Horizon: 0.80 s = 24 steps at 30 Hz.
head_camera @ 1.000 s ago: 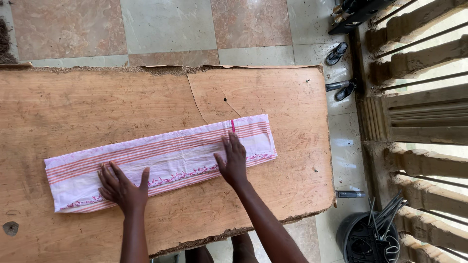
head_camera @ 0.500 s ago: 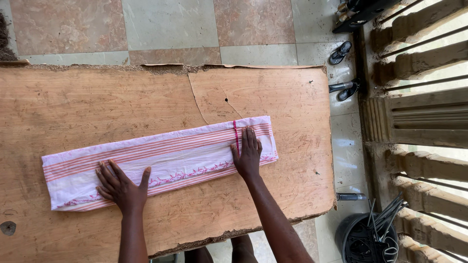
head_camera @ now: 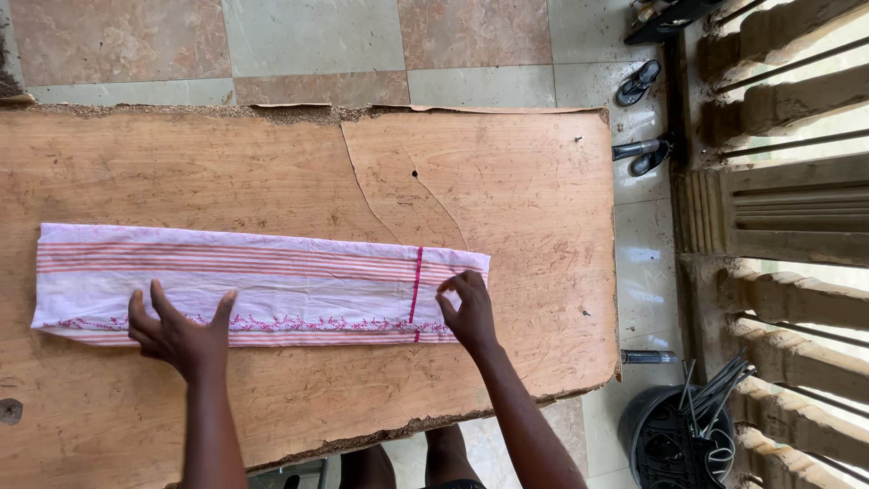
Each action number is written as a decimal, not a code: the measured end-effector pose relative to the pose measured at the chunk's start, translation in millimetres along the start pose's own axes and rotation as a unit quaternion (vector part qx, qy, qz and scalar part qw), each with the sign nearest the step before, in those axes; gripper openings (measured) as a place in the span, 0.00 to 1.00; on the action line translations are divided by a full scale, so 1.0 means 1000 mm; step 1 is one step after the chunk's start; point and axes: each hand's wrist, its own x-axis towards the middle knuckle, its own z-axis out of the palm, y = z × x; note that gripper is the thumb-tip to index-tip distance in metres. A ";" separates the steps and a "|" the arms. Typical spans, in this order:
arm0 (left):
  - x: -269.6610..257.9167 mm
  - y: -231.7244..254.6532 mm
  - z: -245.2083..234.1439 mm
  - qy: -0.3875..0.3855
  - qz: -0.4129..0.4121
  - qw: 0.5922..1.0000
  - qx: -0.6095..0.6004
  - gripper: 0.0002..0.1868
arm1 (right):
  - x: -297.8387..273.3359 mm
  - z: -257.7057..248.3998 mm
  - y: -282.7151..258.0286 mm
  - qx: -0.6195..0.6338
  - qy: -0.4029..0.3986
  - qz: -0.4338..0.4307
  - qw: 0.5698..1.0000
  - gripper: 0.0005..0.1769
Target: The person folds a patterned garment and a striped cloth on a wooden board before placing them into a packed suitcase.
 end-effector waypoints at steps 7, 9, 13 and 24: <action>-0.048 0.009 0.040 0.137 -0.241 0.906 -0.319 0.43 | -0.034 -0.012 -0.010 -0.069 -0.141 -0.043 0.987 0.22; -0.049 0.007 0.040 0.172 -0.268 0.855 -0.409 0.40 | -0.037 -0.009 -0.007 -0.088 -0.103 -0.061 0.989 0.24; -0.038 0.003 0.038 0.130 -0.394 0.781 -0.467 0.32 | -0.036 -0.005 0.004 -0.082 -0.100 -0.082 0.988 0.22; -0.007 -0.004 0.018 0.095 -0.422 0.729 -0.531 0.15 | -0.021 -0.026 0.015 -0.021 -0.067 -0.066 0.995 0.08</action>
